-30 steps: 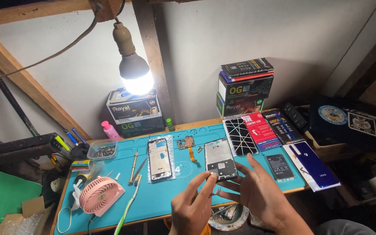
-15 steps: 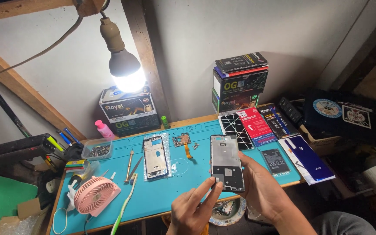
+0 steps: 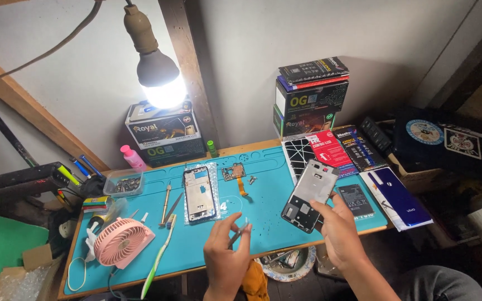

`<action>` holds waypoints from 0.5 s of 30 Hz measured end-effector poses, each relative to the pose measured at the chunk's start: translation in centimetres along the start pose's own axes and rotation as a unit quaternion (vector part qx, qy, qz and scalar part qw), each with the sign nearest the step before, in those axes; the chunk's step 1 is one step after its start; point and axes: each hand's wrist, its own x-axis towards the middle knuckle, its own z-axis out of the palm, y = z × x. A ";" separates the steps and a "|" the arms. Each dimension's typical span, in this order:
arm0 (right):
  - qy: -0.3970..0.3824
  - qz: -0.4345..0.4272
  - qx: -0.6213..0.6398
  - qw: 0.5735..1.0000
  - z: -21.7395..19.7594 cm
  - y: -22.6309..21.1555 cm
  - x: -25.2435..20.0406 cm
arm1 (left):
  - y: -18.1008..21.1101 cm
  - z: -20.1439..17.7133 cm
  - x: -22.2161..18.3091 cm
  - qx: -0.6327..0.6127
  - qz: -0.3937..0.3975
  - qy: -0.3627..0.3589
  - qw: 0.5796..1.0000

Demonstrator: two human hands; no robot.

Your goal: The person is assembling or repairing a mobile phone, specifically focusing on the internal frame and back cover components.

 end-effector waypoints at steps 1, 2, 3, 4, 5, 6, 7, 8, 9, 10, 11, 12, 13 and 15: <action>-0.001 0.003 -0.002 1.000 -0.2 0.1 0.2 | -0.2 -0.1 -0.2 0.002 -0.003 0.000 1.000; 0.008 0.002 0.006 1.000 -0.3 0.3 0.5 | -0.4 -0.3 -0.3 -0.014 -0.076 -0.011 0.997; 0.018 0.002 0.014 1.000 -0.4 0.4 0.8 | -0.5 -0.5 -0.4 -0.029 -0.149 -0.021 0.988; 0.016 0.004 0.012 1.000 -0.5 0.3 0.9 | -1.0 -0.6 -0.6 -0.027 -0.151 -0.021 0.988; 0.023 0.000 0.031 0.999 -0.5 0.2 1.1 | -1.4 -0.7 -0.9 -0.010 -0.135 -0.024 0.990; 0.031 -0.003 0.050 0.998 -0.6 0.2 1.1 | -1.9 -0.9 -1.2 0.007 -0.120 -0.028 0.992; 0.030 0.001 0.050 0.998 -0.7 0.2 1.4 | -2.2 -1.1 -1.3 0.010 -0.123 -0.029 0.992; 0.033 0.001 0.053 0.998 -0.8 0.1 1.6 | -2.5 -1.2 -1.3 0.031 -0.089 -0.036 0.995; 0.035 0.002 0.057 0.998 -0.9 0.1 1.8 | -2.8 -1.4 -1.4 0.053 -0.055 -0.044 0.996; 0.034 0.004 0.058 0.998 -1.1 0.2 2.1 | -3.3 -1.5 -1.5 0.055 -0.056 -0.044 0.996; 0.031 -0.004 0.058 0.998 -1.3 0.3 2.4 | -3.8 -1.5 -1.5 0.070 -0.030 -0.041 0.996; 0.030 -0.012 0.058 0.998 -1.5 0.4 2.8 | -4.2 -1.4 -1.6 0.084 -0.004 -0.038 0.996; 0.029 -0.010 0.058 0.998 -1.8 0.7 3.4 | -4.6 -1.5 -1.6 0.086 -0.005 -0.038 0.996; 0.022 -0.034 0.072 0.997 -2.5 1.4 4.6 | -5.3 -1.8 -1.6 0.184 0.026 -0.046 0.981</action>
